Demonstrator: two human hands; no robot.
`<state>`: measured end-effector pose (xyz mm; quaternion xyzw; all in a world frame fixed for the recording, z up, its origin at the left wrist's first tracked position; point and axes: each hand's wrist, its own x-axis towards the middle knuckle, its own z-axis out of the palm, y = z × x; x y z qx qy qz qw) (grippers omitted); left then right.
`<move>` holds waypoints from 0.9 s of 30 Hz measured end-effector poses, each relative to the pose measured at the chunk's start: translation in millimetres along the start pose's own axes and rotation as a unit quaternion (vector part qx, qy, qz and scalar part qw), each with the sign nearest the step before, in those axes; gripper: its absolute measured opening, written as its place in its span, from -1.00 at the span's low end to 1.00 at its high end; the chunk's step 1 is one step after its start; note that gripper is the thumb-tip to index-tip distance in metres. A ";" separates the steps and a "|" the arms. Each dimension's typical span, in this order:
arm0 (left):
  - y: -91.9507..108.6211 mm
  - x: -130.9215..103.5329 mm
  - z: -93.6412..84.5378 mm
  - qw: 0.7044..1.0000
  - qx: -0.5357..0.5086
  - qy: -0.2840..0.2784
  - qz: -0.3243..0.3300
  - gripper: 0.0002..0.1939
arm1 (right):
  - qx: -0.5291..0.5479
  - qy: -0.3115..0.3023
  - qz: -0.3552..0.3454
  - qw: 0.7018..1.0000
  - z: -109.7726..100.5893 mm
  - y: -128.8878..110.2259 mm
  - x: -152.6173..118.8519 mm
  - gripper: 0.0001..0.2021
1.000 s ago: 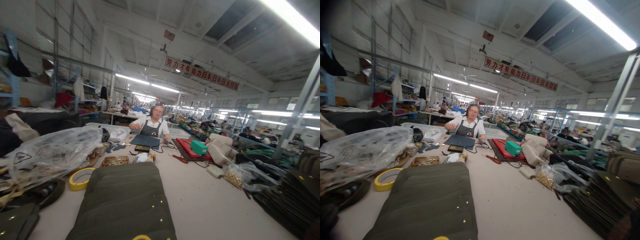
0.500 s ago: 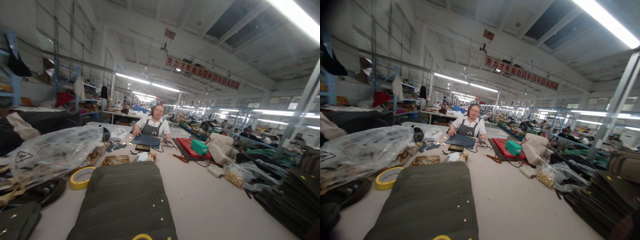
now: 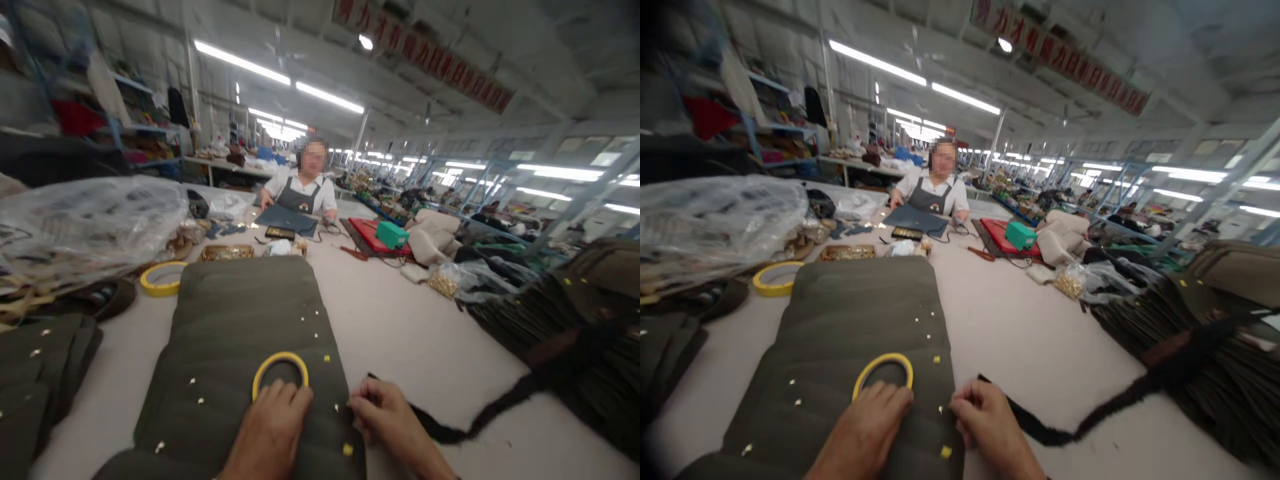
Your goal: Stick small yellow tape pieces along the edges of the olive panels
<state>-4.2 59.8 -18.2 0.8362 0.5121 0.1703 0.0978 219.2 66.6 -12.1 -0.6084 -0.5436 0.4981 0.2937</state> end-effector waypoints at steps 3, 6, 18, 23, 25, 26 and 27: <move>1.9 0.2 2.4 1.000 0.004 -0.021 0.009 -0.76 | -0.007 -0.020 0.004 1.000 1.6 0.5 -2.6 -0.82; 1.1 1.2 1.4 1.000 0.007 -0.023 0.019 -0.77 | -0.035 -0.026 0.010 0.999 5.1 -5.1 -4.2 -0.83; 0.5 0.0 6.4 1.000 -0.003 -0.009 0.017 -0.78 | -0.195 0.024 -0.085 0.977 20.1 -18.1 -3.7 -0.83; 2.2 2.7 1.1 0.999 0.016 -0.020 0.021 -0.78 | -0.293 0.038 -0.104 0.950 25.6 -22.5 -3.1 -0.82; 2.7 3.6 -1.2 0.999 0.027 -0.021 0.024 -0.78 | -0.320 0.039 -0.100 0.941 24.4 -21.3 -1.8 -0.85; 2.7 3.8 -1.7 0.999 0.030 -0.020 0.026 -0.78 | -0.326 0.041 -0.095 0.940 22.6 -20.1 -1.3 -0.85; 2.5 3.7 -1.8 0.999 0.031 -0.018 0.028 -0.78 | -0.325 0.044 -0.092 0.940 20.1 -18.7 -1.1 -0.81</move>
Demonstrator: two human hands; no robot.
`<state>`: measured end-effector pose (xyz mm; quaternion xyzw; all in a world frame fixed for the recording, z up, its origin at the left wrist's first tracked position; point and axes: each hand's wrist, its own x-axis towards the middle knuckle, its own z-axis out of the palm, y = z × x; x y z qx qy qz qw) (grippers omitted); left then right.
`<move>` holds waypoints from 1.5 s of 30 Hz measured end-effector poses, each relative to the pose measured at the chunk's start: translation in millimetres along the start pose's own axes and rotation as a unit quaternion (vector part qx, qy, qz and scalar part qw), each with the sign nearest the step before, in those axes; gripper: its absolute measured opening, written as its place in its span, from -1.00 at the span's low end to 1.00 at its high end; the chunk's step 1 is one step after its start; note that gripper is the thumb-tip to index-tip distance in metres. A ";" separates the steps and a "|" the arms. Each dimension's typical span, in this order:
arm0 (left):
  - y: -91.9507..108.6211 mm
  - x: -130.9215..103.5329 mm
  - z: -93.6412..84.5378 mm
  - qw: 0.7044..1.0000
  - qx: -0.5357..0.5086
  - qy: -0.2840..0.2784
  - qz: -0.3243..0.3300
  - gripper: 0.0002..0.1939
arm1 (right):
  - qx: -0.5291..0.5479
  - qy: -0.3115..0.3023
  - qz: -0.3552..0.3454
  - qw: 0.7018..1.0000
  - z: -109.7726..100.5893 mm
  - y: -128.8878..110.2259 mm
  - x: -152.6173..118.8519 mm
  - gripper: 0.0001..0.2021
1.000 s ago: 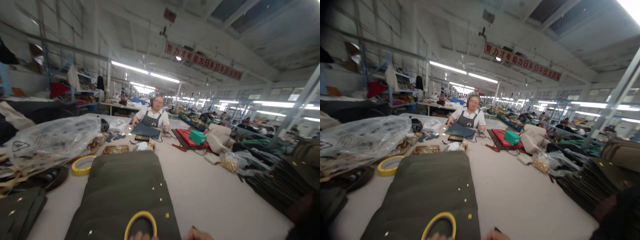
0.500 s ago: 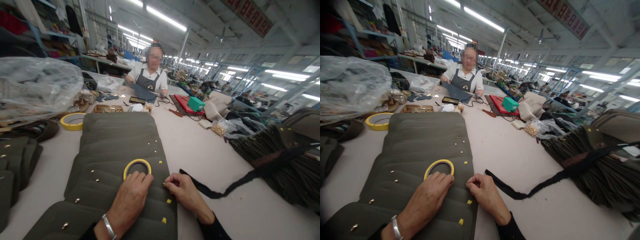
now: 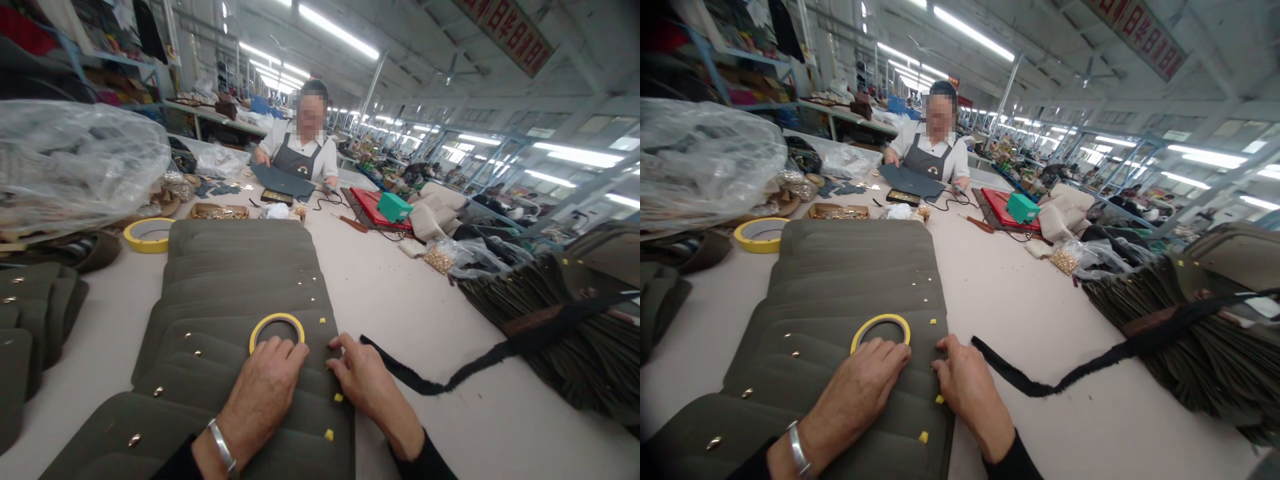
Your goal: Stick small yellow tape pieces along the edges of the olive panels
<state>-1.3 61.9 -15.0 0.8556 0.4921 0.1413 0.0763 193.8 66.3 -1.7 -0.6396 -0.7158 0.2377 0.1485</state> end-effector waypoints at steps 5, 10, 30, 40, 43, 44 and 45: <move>-1.8 -0.8 2.6 1.000 -0.002 0.010 0.003 -0.78 | 0.058 0.041 -0.059 0.996 -9.7 11.8 -6.2 -0.90; -2.7 -0.7 -0.3 1.000 -0.011 0.012 0.004 -0.79 | -0.032 0.006 -0.186 0.982 -6.5 8.9 -12.1 -0.82; -11.1 -2.2 -1.7 0.975 -0.058 0.192 0.092 -0.79 | 0.005 -0.161 -0.033 0.986 -20.6 -0.3 -12.4 -0.77; -10.4 -0.2 -5.9 0.963 -0.127 0.217 0.102 -0.67 | 0.207 0.087 -0.182 0.957 -3.6 -11.6 -6.9 -0.83; -9.3 -0.8 -5.7 0.971 -0.103 0.193 0.101 -0.56 | 0.192 0.117 -0.252 0.941 2.6 -18.9 -5.9 -0.79; -9.1 -1.0 -4.7 0.972 -0.101 0.189 0.097 -0.56 | 0.184 0.126 -0.267 0.937 4.0 -20.1 -5.5 -0.79; -9.1 -1.3 -3.4 0.973 -0.098 0.188 0.091 -0.55 | 0.174 0.131 -0.281 0.935 5.1 -20.8 -5.0 -0.80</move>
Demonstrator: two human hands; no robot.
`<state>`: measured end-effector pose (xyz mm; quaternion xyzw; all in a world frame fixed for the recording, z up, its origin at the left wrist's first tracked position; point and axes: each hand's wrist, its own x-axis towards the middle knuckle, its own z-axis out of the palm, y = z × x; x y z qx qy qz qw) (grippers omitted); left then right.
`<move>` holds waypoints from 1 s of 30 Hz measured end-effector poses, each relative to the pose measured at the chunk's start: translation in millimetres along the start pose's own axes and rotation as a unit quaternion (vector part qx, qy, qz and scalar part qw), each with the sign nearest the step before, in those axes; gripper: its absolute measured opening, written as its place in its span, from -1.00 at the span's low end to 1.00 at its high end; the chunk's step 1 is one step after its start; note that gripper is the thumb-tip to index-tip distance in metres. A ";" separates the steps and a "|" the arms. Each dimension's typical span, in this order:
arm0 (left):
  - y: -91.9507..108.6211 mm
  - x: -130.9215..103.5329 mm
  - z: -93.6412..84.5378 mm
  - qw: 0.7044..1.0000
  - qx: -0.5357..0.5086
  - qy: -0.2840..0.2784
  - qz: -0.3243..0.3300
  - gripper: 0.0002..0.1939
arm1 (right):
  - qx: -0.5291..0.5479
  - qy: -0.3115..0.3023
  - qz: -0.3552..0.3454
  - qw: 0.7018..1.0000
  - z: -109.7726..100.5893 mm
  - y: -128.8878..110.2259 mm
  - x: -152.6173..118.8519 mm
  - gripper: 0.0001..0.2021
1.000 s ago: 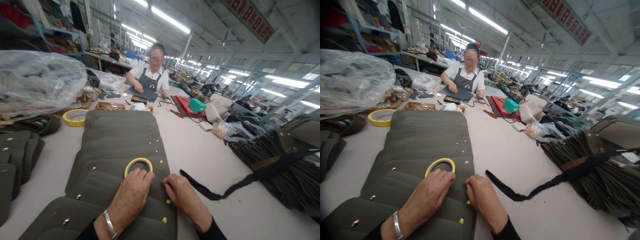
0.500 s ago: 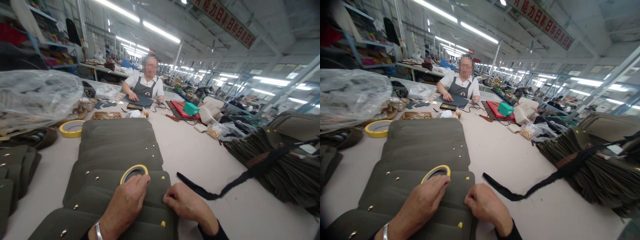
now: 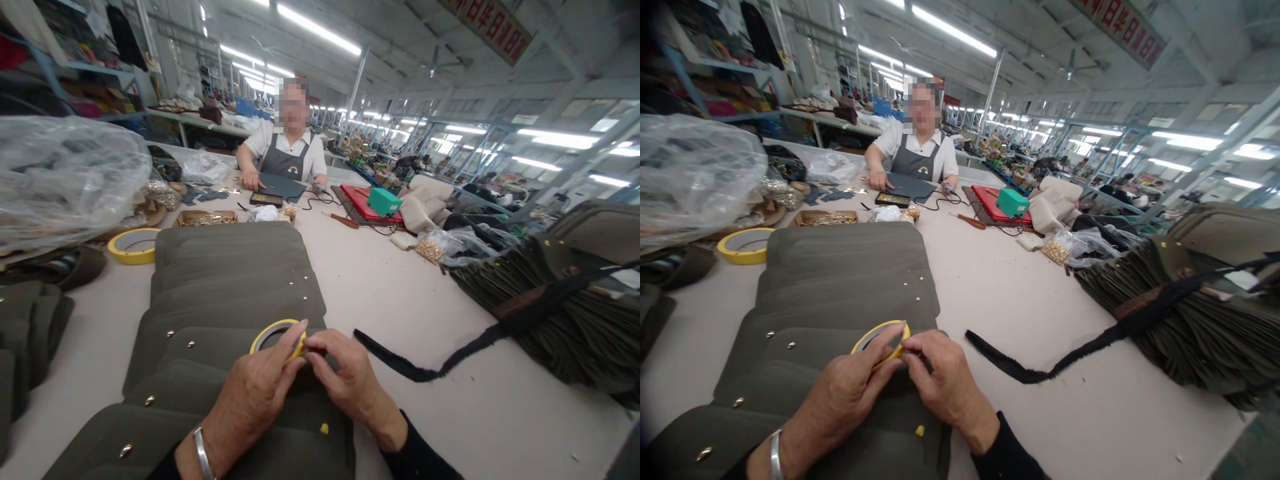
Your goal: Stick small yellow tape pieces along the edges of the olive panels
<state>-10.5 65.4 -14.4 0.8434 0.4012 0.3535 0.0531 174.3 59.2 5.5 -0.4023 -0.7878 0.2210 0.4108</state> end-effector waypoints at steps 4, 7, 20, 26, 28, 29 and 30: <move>-0.7 -3.8 4.8 1.000 0.017 0.003 0.000 -0.56 | -0.043 -0.020 -0.049 0.998 2.6 1.9 0.9 -0.83; 0.7 -4.8 6.6 1.000 0.019 0.007 0.014 -0.61 | -0.070 -0.019 -0.063 0.995 4.6 4.0 -0.4 -0.85; 10.2 -0.6 -0.1 1.000 0.026 0.012 -0.013 -0.75 | -0.079 0.058 0.047 0.994 18.0 -7.4 -3.9 -0.84; 25.1 2.1 -5.9 0.995 0.015 0.081 0.053 -0.78 | 0.025 0.090 0.251 0.963 8.1 3.3 7.8 -0.88; 23.9 1.8 -8.1 0.995 0.048 0.073 0.049 -0.78 | 0.018 0.108 0.260 0.959 -1.4 18.8 9.5 -0.86; 20.9 1.6 -9.0 0.994 0.075 0.063 0.038 -0.78 | 0.004 0.116 0.251 0.961 -6.0 26.5 9.7 -0.85; 16.6 1.7 -9.6 0.993 0.103 0.050 0.025 -0.78 | -0.016 0.122 0.238 0.964 -9.9 33.5 9.6 -0.84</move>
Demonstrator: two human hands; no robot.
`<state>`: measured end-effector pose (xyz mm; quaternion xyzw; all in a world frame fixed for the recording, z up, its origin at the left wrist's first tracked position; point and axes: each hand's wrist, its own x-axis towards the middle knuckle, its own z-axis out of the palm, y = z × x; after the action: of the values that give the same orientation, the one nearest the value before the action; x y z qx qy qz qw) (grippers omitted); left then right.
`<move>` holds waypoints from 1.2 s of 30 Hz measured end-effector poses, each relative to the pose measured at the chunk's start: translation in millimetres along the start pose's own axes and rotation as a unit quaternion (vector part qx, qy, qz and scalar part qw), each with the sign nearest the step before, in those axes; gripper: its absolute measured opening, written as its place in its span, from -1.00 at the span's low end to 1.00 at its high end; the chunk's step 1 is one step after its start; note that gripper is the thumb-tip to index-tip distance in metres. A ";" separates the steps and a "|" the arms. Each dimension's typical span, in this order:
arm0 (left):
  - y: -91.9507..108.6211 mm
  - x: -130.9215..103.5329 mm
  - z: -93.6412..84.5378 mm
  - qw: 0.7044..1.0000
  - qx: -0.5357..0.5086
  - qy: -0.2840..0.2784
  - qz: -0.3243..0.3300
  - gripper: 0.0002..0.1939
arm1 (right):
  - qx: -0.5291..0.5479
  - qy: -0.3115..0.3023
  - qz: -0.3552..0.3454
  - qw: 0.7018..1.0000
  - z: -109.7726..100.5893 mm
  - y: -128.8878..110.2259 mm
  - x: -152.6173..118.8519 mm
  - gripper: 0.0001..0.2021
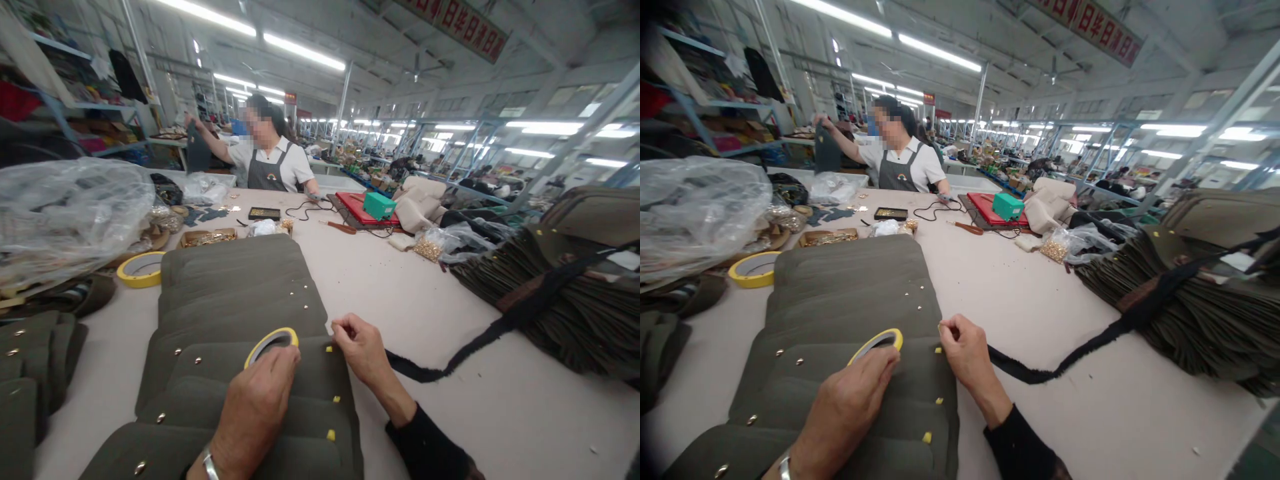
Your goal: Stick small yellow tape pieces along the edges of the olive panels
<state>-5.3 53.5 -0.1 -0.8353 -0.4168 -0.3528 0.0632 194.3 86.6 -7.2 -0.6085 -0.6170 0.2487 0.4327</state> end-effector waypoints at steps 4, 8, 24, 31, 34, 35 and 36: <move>-19.1 5.8 4.0 0.992 0.073 -0.097 -0.046 -0.77 | -0.056 0.017 -0.041 0.997 -3.3 13.5 7.0 -0.81; -26.2 19.7 9.0 0.973 0.082 -0.197 -0.084 -0.75 | -0.039 0.008 -0.024 0.999 2.9 13.1 5.7 -0.81; -32.1 19.2 20.7 0.971 0.030 -0.220 -0.084 -0.78 | 0.027 -0.011 0.066 0.997 0.0 11.9 8.8 -0.85; -28.1 13.6 13.3 0.973 -0.054 -0.219 -0.055 -0.75 | 0.020 -0.159 0.063 0.985 -1.2 3.1 -2.4 -0.88; -26.0 12.2 12.5 0.967 -0.052 -0.245 -0.044 -0.73 | 0.007 -0.182 0.054 0.982 -0.5 2.9 -3.3 -0.87; -25.8 11.7 12.4 0.966 -0.053 -0.248 -0.048 -0.73 | 0.005 -0.184 0.059 0.981 -0.2 3.3 -2.9 -0.86; -25.9 11.3 12.5 0.965 -0.053 -0.250 -0.052 -0.73 | -0.002 -0.185 0.062 0.981 0.2 3.8 -2.3 -0.86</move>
<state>-13.2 82.6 -7.1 -0.8763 -0.4428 -0.1573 -0.1059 195.9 84.9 -10.9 -0.5898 -0.6482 0.3818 0.2935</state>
